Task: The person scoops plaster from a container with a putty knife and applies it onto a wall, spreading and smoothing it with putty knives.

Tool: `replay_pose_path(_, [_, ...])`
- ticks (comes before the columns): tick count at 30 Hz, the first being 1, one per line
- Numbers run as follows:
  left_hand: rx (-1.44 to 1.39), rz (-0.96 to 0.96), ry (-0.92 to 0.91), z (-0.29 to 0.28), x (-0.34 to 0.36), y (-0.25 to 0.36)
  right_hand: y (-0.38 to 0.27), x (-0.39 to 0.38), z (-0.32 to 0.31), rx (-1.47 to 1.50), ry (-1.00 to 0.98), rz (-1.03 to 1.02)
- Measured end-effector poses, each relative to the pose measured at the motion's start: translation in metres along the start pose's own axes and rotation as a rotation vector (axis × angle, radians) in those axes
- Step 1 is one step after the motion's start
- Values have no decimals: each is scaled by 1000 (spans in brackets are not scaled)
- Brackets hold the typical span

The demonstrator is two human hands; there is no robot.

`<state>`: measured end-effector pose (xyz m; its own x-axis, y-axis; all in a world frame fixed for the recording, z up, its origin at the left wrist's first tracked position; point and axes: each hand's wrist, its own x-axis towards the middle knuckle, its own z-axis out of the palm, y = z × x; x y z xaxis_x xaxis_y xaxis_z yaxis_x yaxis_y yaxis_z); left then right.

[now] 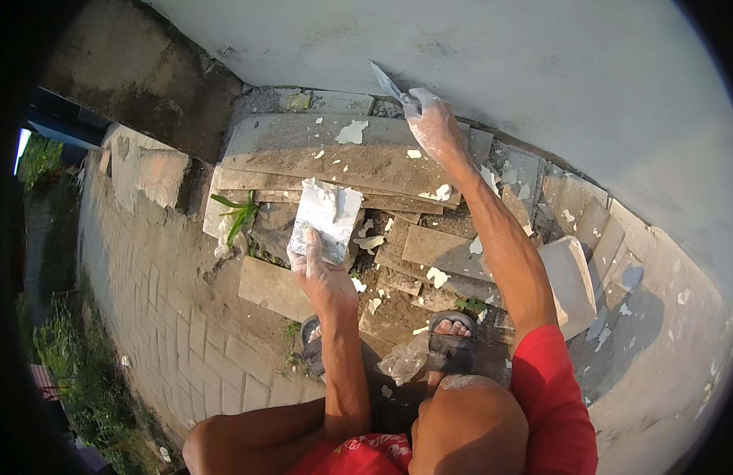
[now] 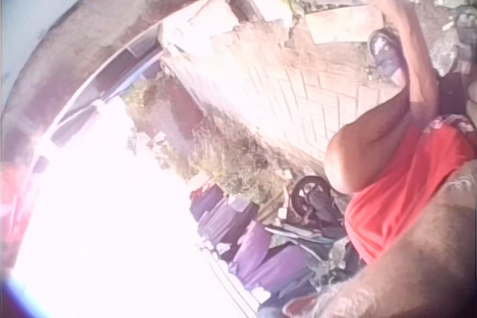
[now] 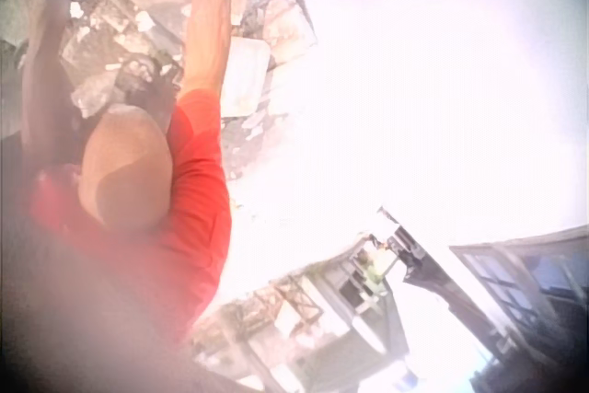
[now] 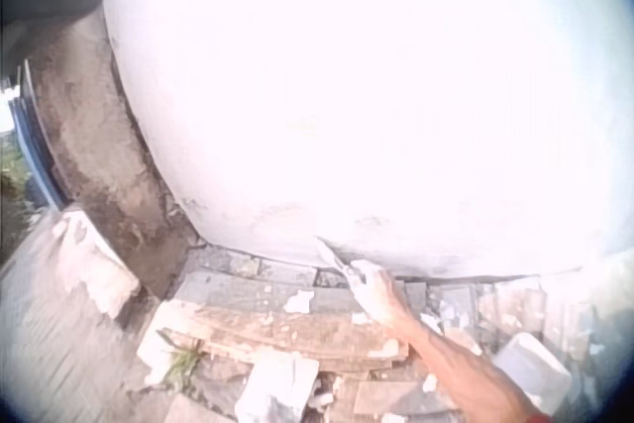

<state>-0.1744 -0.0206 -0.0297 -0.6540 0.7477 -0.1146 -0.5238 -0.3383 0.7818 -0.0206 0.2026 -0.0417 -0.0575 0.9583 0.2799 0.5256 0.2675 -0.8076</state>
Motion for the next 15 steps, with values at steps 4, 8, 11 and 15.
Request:
replay_pose_path(4, [38, 46, 7, -11, 9, -6, -26, -77, -59, 36, 51, 77])
replay_pose_path(8, [83, 62, -12, -11, 9, 9, -88, -138, -118, 25, -263, -181])
replay_pose_path(11, [270, 123, -24, -8, 8, -2, -95, -148, -125, -62, -343, -200])
replay_pose_path(15, [397, 296, -151, -10, 7, -13, -98, -145, -121, -204, -290, -298])
